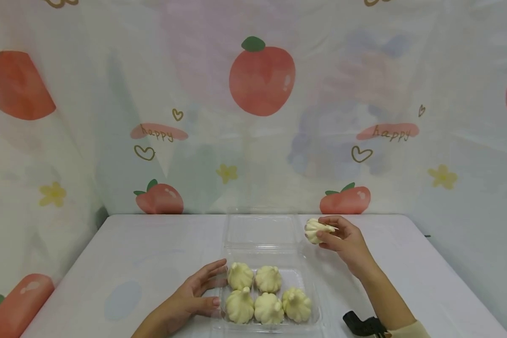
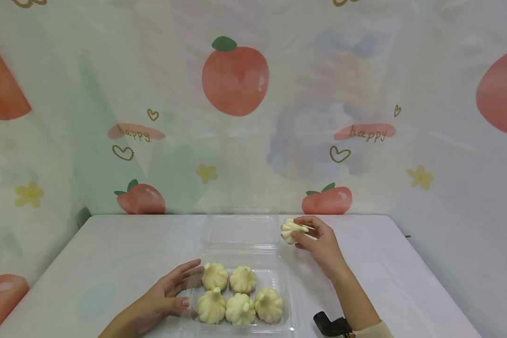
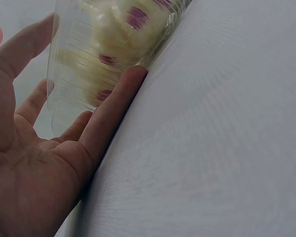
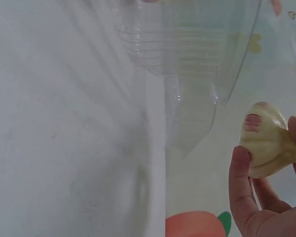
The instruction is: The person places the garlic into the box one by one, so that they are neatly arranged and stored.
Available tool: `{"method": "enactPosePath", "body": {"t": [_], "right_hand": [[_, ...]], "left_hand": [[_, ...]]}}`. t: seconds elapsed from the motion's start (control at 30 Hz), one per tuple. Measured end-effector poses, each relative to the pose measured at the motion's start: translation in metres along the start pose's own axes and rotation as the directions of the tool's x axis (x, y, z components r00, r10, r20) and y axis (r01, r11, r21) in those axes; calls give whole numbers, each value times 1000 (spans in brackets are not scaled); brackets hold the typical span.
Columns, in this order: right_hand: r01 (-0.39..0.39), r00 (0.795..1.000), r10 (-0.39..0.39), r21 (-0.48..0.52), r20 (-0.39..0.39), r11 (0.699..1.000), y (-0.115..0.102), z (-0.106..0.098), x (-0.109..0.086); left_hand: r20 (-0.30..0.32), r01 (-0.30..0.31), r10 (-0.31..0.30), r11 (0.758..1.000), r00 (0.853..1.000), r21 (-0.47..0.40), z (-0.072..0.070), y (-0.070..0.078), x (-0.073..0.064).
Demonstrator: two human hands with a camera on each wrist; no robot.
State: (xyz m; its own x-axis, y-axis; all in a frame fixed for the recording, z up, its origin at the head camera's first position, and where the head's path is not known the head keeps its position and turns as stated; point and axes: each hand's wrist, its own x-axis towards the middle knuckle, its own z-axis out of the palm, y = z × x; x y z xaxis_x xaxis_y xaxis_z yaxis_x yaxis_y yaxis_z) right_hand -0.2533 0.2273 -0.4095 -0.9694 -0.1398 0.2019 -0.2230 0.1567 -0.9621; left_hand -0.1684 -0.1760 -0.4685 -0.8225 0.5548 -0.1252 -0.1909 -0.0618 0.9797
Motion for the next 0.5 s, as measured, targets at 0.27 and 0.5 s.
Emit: {"method": "enactPosePath", "body": {"t": [0.27,0.5], "right_hand": [[60,998,-60,2,36,998,-12,2,-6],[99,993,-97,-30,70,995,-19,7,-10]], "left_hand": [[-11,6,-6,1000,1000,-2,1,1,-1],[-7,3,-3,1000,1000,-7,0,1,-1]]}}
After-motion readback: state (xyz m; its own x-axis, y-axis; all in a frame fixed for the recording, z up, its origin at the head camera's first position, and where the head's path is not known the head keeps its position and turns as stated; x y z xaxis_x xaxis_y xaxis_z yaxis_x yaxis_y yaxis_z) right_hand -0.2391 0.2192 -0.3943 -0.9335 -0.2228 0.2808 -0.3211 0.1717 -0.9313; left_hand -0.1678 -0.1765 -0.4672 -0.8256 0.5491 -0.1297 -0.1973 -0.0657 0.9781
